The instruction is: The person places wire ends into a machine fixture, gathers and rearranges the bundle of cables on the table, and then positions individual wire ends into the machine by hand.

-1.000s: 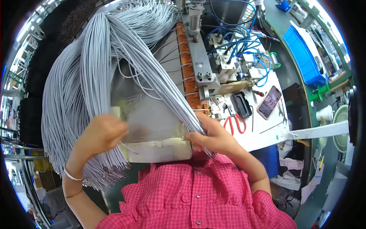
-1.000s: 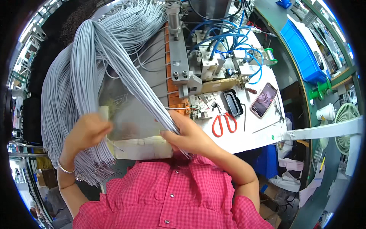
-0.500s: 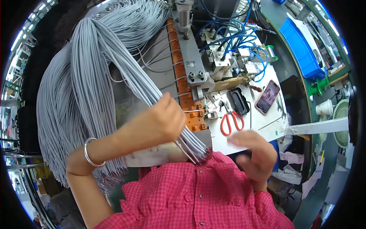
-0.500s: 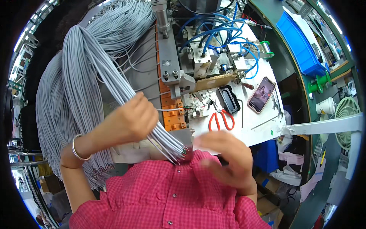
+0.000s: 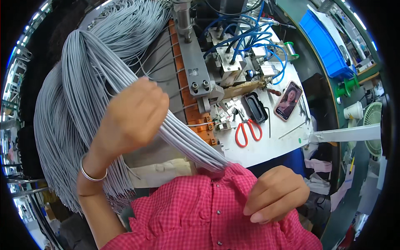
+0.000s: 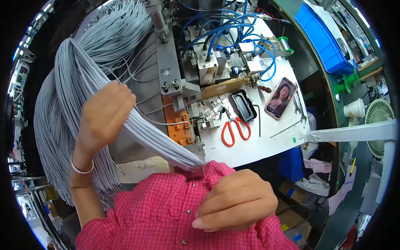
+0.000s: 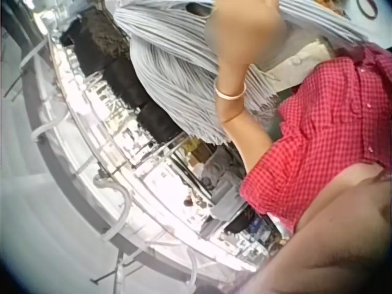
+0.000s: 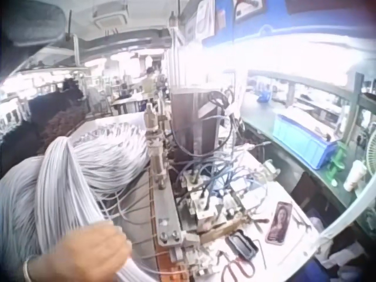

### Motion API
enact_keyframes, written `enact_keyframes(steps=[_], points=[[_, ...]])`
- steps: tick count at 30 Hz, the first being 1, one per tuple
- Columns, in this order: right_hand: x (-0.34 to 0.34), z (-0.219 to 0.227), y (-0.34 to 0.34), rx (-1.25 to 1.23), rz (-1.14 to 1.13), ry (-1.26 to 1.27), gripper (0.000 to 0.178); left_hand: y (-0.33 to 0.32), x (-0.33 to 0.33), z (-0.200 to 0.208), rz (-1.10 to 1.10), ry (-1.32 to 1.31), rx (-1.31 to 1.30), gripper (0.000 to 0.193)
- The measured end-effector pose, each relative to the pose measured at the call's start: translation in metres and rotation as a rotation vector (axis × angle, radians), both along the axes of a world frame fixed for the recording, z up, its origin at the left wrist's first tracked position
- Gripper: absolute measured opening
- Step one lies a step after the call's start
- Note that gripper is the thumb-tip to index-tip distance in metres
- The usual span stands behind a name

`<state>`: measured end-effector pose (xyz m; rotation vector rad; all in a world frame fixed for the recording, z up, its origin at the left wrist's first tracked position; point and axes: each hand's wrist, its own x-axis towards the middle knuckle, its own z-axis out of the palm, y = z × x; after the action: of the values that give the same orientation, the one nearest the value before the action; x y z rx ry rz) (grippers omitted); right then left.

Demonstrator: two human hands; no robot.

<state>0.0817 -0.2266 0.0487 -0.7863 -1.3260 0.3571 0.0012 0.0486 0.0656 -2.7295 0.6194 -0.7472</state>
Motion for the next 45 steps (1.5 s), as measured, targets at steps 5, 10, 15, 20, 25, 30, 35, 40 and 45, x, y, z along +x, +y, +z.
enact_keyframes(steps=[5,10,15,20,25,30,35,40,45], points=[[0.003,-0.001,-0.007,0.035,-0.041,0.010,0.014,-0.029,-0.009,-0.008,-0.164,0.078,-0.023,0.026],[-0.004,0.000,-0.008,0.076,-0.078,0.082,0.010,-0.025,-0.009,-0.022,-0.154,0.108,-0.280,0.024],[-0.008,0.012,0.006,0.061,0.064,0.065,0.008,-0.059,-0.017,-0.028,-0.176,0.249,-0.054,0.022],[-0.011,0.013,0.014,0.042,0.342,0.053,0.009,-0.049,-0.010,-0.052,-0.089,0.376,-0.333,0.028],[0.008,-0.036,0.012,0.034,-0.443,0.341,0.006,-0.024,0.006,-0.072,0.068,0.404,-0.612,0.030],[0.038,-0.111,0.039,-0.624,-0.709,0.581,0.011,-0.041,0.001,-0.080,0.025,0.299,-0.543,0.027],[0.025,-0.126,0.055,-0.562,-0.416,0.769,0.010,-0.042,-0.001,-0.077,0.082,0.326,-0.511,0.027],[0.029,-0.114,0.061,-0.638,-0.426,0.759,0.011,-0.046,0.003,-0.074,0.063,0.327,-0.529,0.028],[0.025,-0.112,0.062,-0.625,-0.457,0.785,0.009,-0.046,0.002,-0.073,0.073,0.333,-0.583,0.022]])
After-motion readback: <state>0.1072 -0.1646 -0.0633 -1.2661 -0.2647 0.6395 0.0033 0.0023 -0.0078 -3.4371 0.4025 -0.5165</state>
